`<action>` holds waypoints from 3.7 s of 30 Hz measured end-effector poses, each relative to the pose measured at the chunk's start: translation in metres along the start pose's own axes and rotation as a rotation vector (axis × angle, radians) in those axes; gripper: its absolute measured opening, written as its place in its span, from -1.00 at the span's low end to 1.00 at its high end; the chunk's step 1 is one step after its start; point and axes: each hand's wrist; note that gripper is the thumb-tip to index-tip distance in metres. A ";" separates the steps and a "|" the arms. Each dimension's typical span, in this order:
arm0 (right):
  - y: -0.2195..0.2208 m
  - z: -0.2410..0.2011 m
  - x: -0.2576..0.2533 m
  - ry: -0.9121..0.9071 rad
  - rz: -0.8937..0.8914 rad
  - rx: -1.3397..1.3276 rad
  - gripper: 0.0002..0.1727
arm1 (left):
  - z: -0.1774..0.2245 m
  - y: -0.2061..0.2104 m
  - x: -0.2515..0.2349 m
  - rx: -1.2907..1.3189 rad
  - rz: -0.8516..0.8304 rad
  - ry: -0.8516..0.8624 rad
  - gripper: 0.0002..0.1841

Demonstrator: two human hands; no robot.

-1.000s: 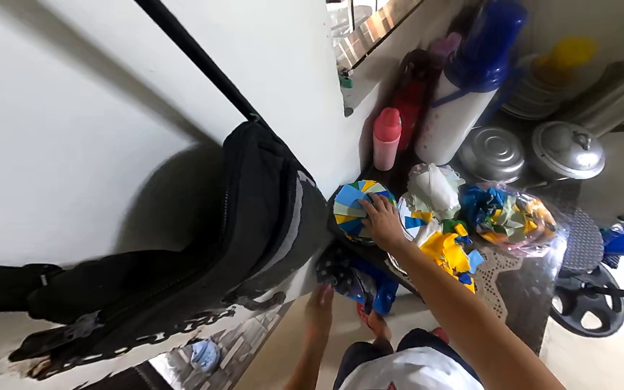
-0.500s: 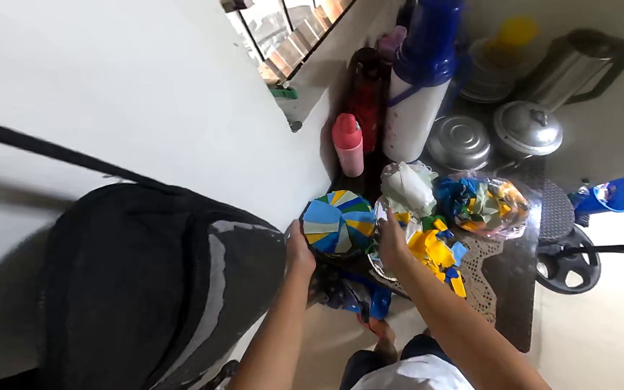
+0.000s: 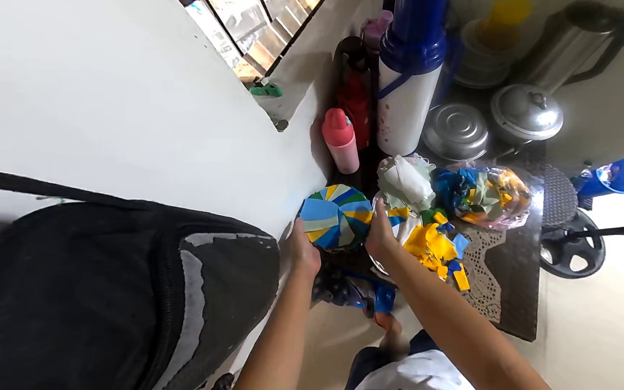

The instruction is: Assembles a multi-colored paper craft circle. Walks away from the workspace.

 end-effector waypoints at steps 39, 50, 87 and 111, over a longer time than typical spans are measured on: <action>-0.367 -0.068 0.088 -0.319 -0.253 1.338 -0.65 | -0.151 0.097 0.188 -0.554 0.100 0.331 -0.58; -0.368 -0.071 0.081 -0.284 -0.255 1.340 -0.68 | -0.121 0.138 0.126 -0.619 0.140 0.008 -0.65; -0.353 -0.043 0.093 -0.432 0.075 1.320 -0.76 | -0.096 0.136 0.094 -0.770 0.003 0.059 -0.57; -0.361 -0.055 0.087 -0.282 -0.054 1.318 -0.70 | 0.007 0.144 0.137 -1.173 0.032 0.761 -0.75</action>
Point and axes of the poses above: each hand's wrist, its own x-axis away from the middle knuckle, its own y-axis out of the palm, z = x × y, and after that the axes turned 2 degrees about x, right-handed
